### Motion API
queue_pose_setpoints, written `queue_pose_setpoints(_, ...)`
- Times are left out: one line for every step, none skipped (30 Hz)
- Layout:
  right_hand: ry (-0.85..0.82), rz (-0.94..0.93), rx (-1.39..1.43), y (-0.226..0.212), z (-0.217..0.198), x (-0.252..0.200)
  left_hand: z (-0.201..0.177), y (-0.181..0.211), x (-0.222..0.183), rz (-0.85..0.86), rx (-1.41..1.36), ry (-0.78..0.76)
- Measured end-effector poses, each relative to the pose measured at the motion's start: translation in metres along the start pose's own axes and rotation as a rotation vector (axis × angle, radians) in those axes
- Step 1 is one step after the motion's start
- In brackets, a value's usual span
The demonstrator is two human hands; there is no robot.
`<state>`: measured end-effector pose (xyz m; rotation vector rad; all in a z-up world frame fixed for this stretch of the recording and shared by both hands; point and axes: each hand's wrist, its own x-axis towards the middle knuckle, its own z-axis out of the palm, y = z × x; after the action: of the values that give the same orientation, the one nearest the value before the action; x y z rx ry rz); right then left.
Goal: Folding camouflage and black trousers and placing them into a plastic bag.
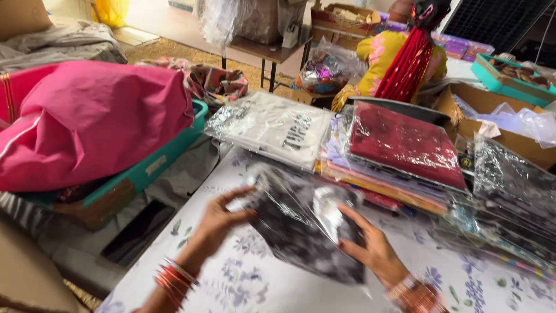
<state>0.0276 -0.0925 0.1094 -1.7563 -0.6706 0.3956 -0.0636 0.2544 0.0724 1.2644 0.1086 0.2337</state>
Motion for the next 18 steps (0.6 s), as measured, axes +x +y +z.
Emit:
queue_pose_setpoints(-0.012,-0.064,-0.072,-0.011,0.008,0.024,-0.019,0.007,0.018,0.084,0.031,0.008)
queue_pose_setpoints(-0.007,-0.071,-0.080,0.000,0.015,0.059,-0.037,0.021,0.036,0.094,0.027,0.002)
queue_pose_setpoints(0.007,-0.205,-0.188,0.009,0.017,0.096,-0.052,0.035,0.058,0.101,0.006,0.007)
queue_pose_setpoints(0.021,-0.337,-0.296,0.018,0.019,0.134,-0.068,0.049,0.080,0.108,-0.016,0.013)
queue_pose_setpoints(0.025,-0.337,-0.306,0.011,0.021,0.158,-0.076,0.057,0.104,0.112,-0.023,0.006)
queue_pose_setpoints(0.029,-0.353,-0.260,0.005,0.022,0.182,-0.083,0.064,0.130,0.141,0.131,0.034)
queue_pose_setpoints(0.033,-0.368,-0.211,-0.001,0.025,0.207,-0.090,0.073,0.155,0.170,0.290,0.064)
queue_pose_setpoints(0.038,-0.369,-0.217,-0.003,0.020,0.225,-0.092,0.072,0.181,0.174,0.286,0.058)
queue_pose_setpoints(0.096,-0.405,-0.232,-0.005,0.016,0.244,-0.093,0.074,0.209,0.219,0.242,0.038)
queue_pose_setpoints(0.154,-0.442,-0.247,-0.006,0.011,0.262,-0.093,0.075,0.237,0.264,0.199,0.017)
queue_pose_setpoints(0.163,-0.442,-0.253,0.005,0.005,0.278,-0.096,0.061,0.269,0.267,0.195,0.007)
queue_pose_setpoints(0.220,-0.416,-0.360,0.015,-0.001,0.294,-0.100,0.047,0.301,0.371,0.290,0.066)
queue_pose_setpoints(0.271,-0.386,-0.464,0.027,-0.004,0.310,-0.105,0.032,0.330,0.471,0.386,0.133)
queue_pose_setpoints(0.275,-0.384,-0.468,0.006,0.006,0.298,-0.108,0.003,0.353,0.472,0.382,0.128)
queue_pose_setpoints(0.290,-0.010,-0.502,-0.016,0.017,0.286,-0.112,-0.024,0.374,0.526,0.794,0.315)
queue_pose_setpoints(0.294,0.364,-0.525,-0.038,0.028,0.274,-0.115,-0.052,0.396,0.569,1.207,0.502)
queue_pose_setpoints(0.297,0.373,-0.516,0.004,0.020,0.290,-0.105,-0.062,0.391,0.566,1.213,0.491)
queue_pose_setpoints(0.352,0.125,-0.758,0.046,0.013,0.306,-0.096,-0.072,0.386,0.398,1.261,0.450)
